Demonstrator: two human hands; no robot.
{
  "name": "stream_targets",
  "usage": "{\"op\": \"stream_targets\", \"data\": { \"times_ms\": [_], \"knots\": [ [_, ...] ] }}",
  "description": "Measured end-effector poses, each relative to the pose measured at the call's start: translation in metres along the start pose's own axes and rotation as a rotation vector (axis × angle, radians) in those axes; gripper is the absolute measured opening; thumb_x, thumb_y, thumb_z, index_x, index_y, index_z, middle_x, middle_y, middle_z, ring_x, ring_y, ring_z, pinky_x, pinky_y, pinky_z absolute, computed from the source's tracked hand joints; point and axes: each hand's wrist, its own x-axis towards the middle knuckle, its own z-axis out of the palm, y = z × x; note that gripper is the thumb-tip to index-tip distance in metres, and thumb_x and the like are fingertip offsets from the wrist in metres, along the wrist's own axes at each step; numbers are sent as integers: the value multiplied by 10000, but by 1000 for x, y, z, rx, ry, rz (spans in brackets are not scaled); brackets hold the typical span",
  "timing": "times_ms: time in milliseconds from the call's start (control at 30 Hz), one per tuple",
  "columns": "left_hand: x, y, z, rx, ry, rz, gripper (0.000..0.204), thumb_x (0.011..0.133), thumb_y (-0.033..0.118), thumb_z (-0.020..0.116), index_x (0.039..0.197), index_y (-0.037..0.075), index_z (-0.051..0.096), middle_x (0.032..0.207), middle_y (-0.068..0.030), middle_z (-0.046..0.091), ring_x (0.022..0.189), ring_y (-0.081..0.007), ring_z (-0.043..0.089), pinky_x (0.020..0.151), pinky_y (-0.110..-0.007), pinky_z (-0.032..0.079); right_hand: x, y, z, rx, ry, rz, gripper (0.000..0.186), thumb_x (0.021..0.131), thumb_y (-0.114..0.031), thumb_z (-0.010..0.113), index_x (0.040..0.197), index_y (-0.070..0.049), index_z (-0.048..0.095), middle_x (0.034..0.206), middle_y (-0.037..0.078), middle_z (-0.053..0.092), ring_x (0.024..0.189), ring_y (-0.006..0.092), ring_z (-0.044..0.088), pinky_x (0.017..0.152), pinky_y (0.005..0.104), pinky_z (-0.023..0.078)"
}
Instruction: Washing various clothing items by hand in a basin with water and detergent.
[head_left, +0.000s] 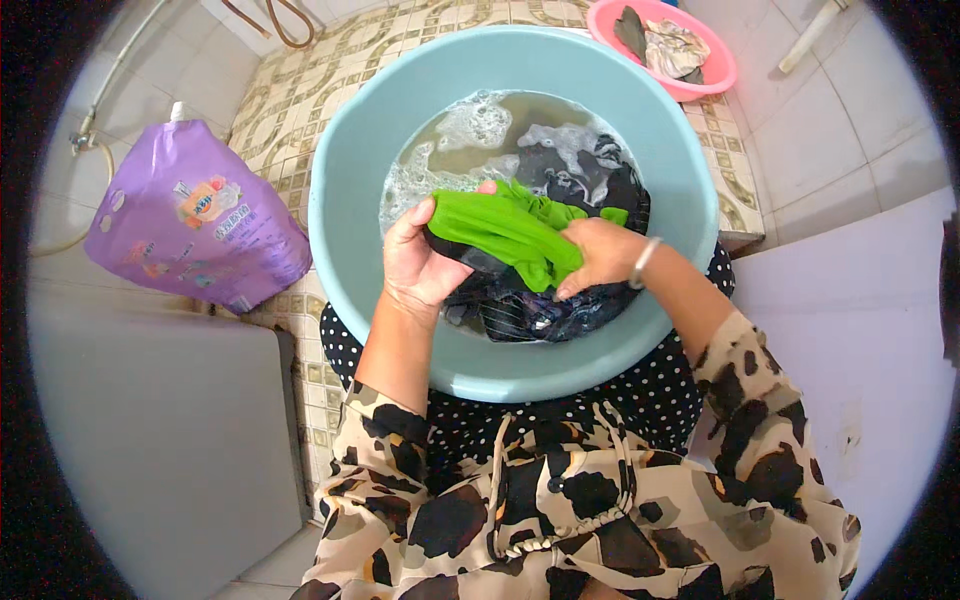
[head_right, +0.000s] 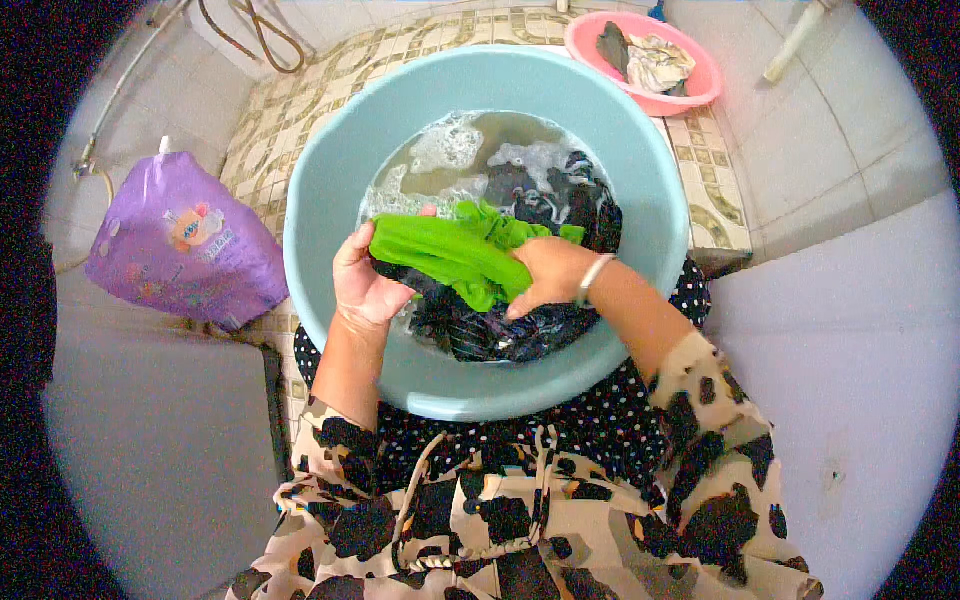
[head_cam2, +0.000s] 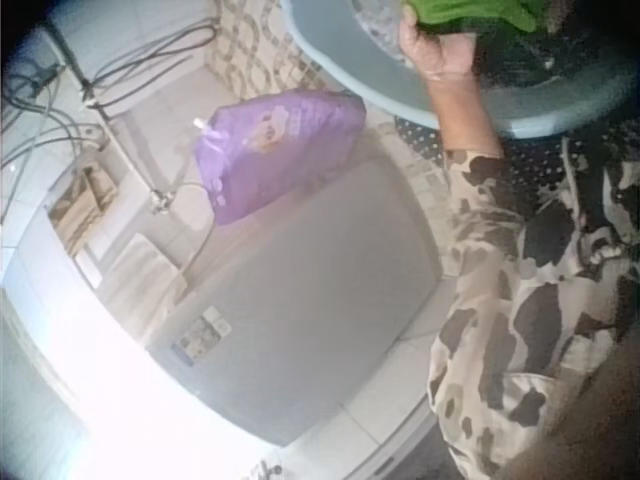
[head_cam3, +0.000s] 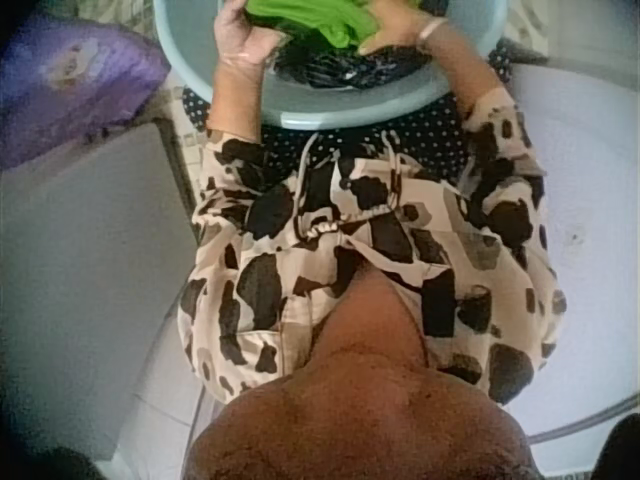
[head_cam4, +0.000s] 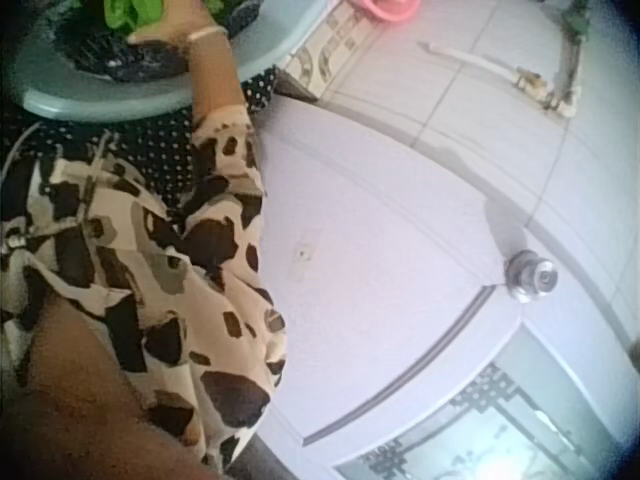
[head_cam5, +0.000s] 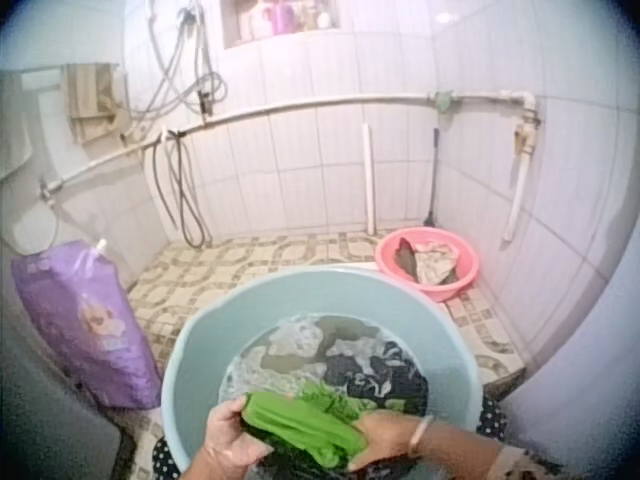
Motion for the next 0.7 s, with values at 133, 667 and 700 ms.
{"op": "stream_targets", "data": {
  "times_ms": [133,667,700],
  "knots": [
    [-4,-1,1,-183,30,91,476,833,314,479,1183,-5,429,1238,-185,433,1158,-336,397,974,-496,290,21,33,-3,482,-22,301,383,621,-32,623,999,-13,567,1007,108,590,898,200,570,828,314,425],
    [45,-56,-14,-92,560,211,217,854,281,456,959,117,552,915,-66,597,827,-181,574,728,-345,468,110,-42,51,-460,492,121,190,711,-239,537,604,-87,576,576,128,549,539,325,553,512,415,449],
    [51,-58,10,-113,723,-15,251,871,282,387,915,117,570,920,-68,598,837,-203,575,752,-354,460,110,-19,25,-402,648,113,213,722,-239,500,582,-99,578,548,138,553,490,315,556,483,427,454]
  ]
}}
